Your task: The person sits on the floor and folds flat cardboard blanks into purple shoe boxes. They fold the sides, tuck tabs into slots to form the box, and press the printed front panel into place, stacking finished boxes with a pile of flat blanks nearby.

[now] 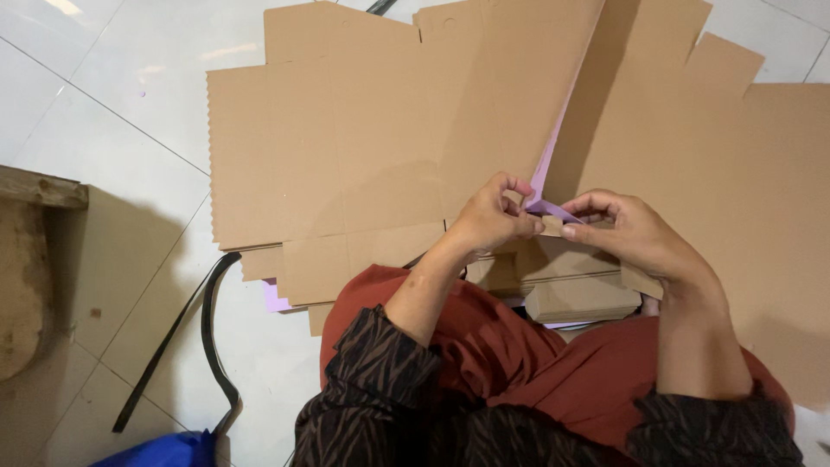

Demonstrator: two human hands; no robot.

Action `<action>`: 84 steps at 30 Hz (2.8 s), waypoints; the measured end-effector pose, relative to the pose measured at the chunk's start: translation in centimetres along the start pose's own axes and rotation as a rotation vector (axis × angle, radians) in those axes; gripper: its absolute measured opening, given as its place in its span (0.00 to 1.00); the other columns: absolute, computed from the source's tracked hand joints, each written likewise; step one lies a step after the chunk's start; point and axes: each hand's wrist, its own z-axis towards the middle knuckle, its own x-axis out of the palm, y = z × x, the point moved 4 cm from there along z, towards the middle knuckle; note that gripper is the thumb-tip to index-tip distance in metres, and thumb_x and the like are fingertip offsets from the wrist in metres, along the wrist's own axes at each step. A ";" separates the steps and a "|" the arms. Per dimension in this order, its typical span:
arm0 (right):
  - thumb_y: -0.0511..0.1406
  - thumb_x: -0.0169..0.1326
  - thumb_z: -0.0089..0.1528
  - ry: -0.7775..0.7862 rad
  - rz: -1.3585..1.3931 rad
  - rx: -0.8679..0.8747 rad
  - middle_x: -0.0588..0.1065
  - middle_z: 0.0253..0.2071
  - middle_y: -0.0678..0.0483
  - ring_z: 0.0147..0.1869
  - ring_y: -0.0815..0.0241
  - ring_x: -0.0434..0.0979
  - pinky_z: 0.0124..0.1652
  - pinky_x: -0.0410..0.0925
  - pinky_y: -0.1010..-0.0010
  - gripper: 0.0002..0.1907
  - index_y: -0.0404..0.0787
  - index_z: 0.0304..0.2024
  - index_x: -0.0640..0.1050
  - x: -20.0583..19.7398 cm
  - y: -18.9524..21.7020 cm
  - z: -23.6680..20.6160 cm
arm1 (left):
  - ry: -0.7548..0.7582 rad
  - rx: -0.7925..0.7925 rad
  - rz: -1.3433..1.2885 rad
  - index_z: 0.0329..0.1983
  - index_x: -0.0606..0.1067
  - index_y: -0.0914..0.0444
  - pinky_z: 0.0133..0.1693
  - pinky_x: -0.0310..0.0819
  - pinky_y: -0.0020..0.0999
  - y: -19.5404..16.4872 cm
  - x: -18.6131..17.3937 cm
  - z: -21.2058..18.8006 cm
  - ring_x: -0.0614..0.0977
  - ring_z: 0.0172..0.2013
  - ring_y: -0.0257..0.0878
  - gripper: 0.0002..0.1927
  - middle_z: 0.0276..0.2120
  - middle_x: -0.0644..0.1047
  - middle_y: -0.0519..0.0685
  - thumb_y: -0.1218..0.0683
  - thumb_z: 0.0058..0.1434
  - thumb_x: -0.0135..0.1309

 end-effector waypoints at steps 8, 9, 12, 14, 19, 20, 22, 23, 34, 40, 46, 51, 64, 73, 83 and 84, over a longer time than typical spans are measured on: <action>0.37 0.61 0.58 -0.018 -0.106 -0.022 0.81 0.40 0.53 0.44 0.62 0.80 0.42 0.74 0.69 0.15 0.38 0.46 0.84 0.4 0.7 -0.2 | -0.220 0.431 0.832 0.61 0.70 0.58 0.56 0.70 0.54 -5.7 0.2 -2.7 0.75 0.54 0.59 0.38 0.53 0.74 0.60 0.51 0.44 0.67; 0.37 0.62 0.57 -0.008 -0.117 -0.041 0.81 0.41 0.54 0.45 0.61 0.81 0.43 0.74 0.68 0.15 0.39 0.46 0.84 0.4 0.7 -0.2 | -0.212 0.493 0.895 0.59 0.69 0.58 0.58 0.60 0.61 -6.2 0.4 -2.9 0.70 0.58 0.60 0.38 0.56 0.72 0.61 0.50 0.42 0.67; 0.36 0.63 0.57 -0.033 -0.159 -0.101 0.82 0.41 0.52 0.44 0.61 0.81 0.42 0.75 0.67 0.15 0.37 0.45 0.84 0.2 0.8 -0.4 | -0.177 0.710 1.019 0.56 0.70 0.58 0.63 0.36 0.76 -7.4 0.8 -3.2 0.58 0.69 0.63 0.36 0.63 0.68 0.61 0.48 0.42 0.67; 0.35 0.63 0.56 -0.023 -0.084 -0.072 0.82 0.39 0.51 0.41 0.60 0.82 0.39 0.76 0.66 0.15 0.36 0.44 0.84 0.1 0.7 -0.4 | -0.132 0.880 1.008 0.58 0.71 0.55 0.67 0.28 0.79 -7.8 1.3 -3.8 0.55 0.73 0.60 0.33 0.66 0.69 0.59 0.48 0.47 0.65; 0.37 0.67 0.52 -0.107 -0.183 0.040 0.83 0.35 0.49 0.39 0.58 0.83 0.39 0.77 0.66 0.17 0.36 0.42 0.84 -0.2 0.6 -0.5 | 0.061 0.635 1.174 0.44 0.80 0.56 0.66 0.24 0.80 -6.4 2.2 -3.1 0.62 0.69 0.49 0.20 0.45 0.79 0.44 0.48 0.47 0.65; 0.38 0.68 0.51 -0.117 -0.234 0.018 0.83 0.35 0.49 0.39 0.58 0.83 0.40 0.77 0.67 0.18 0.37 0.42 0.84 -0.2 0.8 -0.6 | 0.068 0.640 1.176 0.42 0.81 0.55 0.66 0.24 0.80 -6.3 2.3 -3.0 0.64 0.68 0.47 0.19 0.43 0.79 0.43 0.48 0.47 0.65; 0.39 0.70 0.49 -0.141 -0.311 -0.041 0.83 0.36 0.50 0.41 0.58 0.82 0.42 0.76 0.67 0.20 0.38 0.41 0.84 -0.4 1.3 -0.7 | 0.055 0.704 1.166 0.40 0.82 0.57 0.64 0.25 0.80 -6.2 2.4 -2.9 0.66 0.65 0.49 0.22 0.40 0.79 0.46 0.46 0.42 0.67; 0.40 0.70 0.48 -0.153 -0.336 -0.080 0.83 0.37 0.51 0.42 0.59 0.82 0.43 0.75 0.66 0.21 0.38 0.41 0.83 -0.4 1.6 -0.9 | 0.045 0.735 1.160 0.39 0.82 0.58 0.64 0.26 0.80 -6.0 2.5 -2.9 0.67 0.63 0.50 0.23 0.38 0.79 0.47 0.45 0.39 0.68; 0.39 0.68 0.54 -0.385 -0.436 -0.511 0.79 0.47 0.53 0.53 0.55 0.80 0.49 0.73 0.63 0.16 0.41 0.42 0.83 -1.0 4.1 -3.6 | -0.200 0.993 1.298 0.40 0.81 0.63 0.70 0.55 0.52 -4.0 4.9 -1.9 0.81 0.40 0.44 0.18 0.31 0.79 0.49 0.54 0.45 0.63; 0.38 0.64 0.60 -0.445 -0.211 -0.647 0.78 0.49 0.54 0.54 0.62 0.80 0.49 0.75 0.68 0.10 0.42 0.41 0.82 -0.9 4.6 -5.1 | -0.371 0.900 1.254 0.31 0.78 0.62 0.60 0.67 0.48 -5.6 2.9 -2.8 0.81 0.37 0.48 0.06 0.28 0.79 0.53 0.55 0.59 0.59; 0.38 0.65 0.59 -0.444 -0.328 -0.498 0.82 0.41 0.51 0.46 0.60 0.81 0.45 0.73 0.68 0.10 0.40 0.39 0.84 -0.4 4.6 -4.9 | -0.481 0.775 1.232 0.30 0.77 0.64 0.51 0.70 0.43 -5.9 2.6 -3.1 0.81 0.29 0.50 0.06 0.26 0.78 0.56 0.58 0.61 0.58; 0.44 0.62 0.60 -0.321 -0.338 -0.074 0.82 0.38 0.50 0.41 0.58 0.82 0.41 0.74 0.67 0.16 0.42 0.44 0.84 1.2 2.8 -2.2 | -0.529 0.686 1.049 0.29 0.76 0.65 0.44 0.75 0.46 -4.8 3.4 -2.5 0.83 0.27 0.50 0.05 0.25 0.79 0.56 0.58 0.55 0.59; 0.40 0.57 0.67 -0.242 0.242 -0.090 0.79 0.36 0.55 0.39 0.68 0.76 0.41 0.71 0.78 0.13 0.35 0.40 0.80 3.1 -3.3 1.9 | -0.048 0.283 0.658 0.40 0.82 0.65 0.39 0.79 0.41 -5.8 1.7 -2.2 0.86 0.35 0.51 0.12 0.32 0.83 0.59 0.55 0.53 0.60; 0.38 0.58 0.65 -0.153 0.513 0.014 0.80 0.38 0.55 0.41 0.67 0.79 0.44 0.73 0.76 0.09 0.39 0.41 0.78 2.7 -4.2 1.6 | 0.035 0.235 0.696 0.35 0.83 0.65 0.35 0.79 0.36 -6.0 1.2 -0.3 0.86 0.31 0.44 0.16 0.30 0.84 0.55 0.52 0.46 0.69; 0.36 0.57 0.64 -0.190 0.463 0.016 0.80 0.34 0.56 0.37 0.68 0.76 0.40 0.69 0.78 0.05 0.40 0.36 0.79 2.4 -4.9 0.9 | 0.030 0.212 0.585 0.28 0.82 0.65 0.33 0.79 0.36 -3.9 1.1 0.4 0.85 0.27 0.41 0.11 0.25 0.83 0.52 0.53 0.47 0.68; 0.35 0.57 0.64 -0.189 0.470 0.008 0.79 0.33 0.56 0.36 0.69 0.76 0.39 0.69 0.78 0.04 0.40 0.36 0.78 2.4 -5.2 1.1 | -0.003 0.207 0.605 0.28 0.82 0.64 0.33 0.78 0.36 -3.8 1.1 0.4 0.85 0.27 0.42 0.10 0.24 0.83 0.52 0.53 0.48 0.68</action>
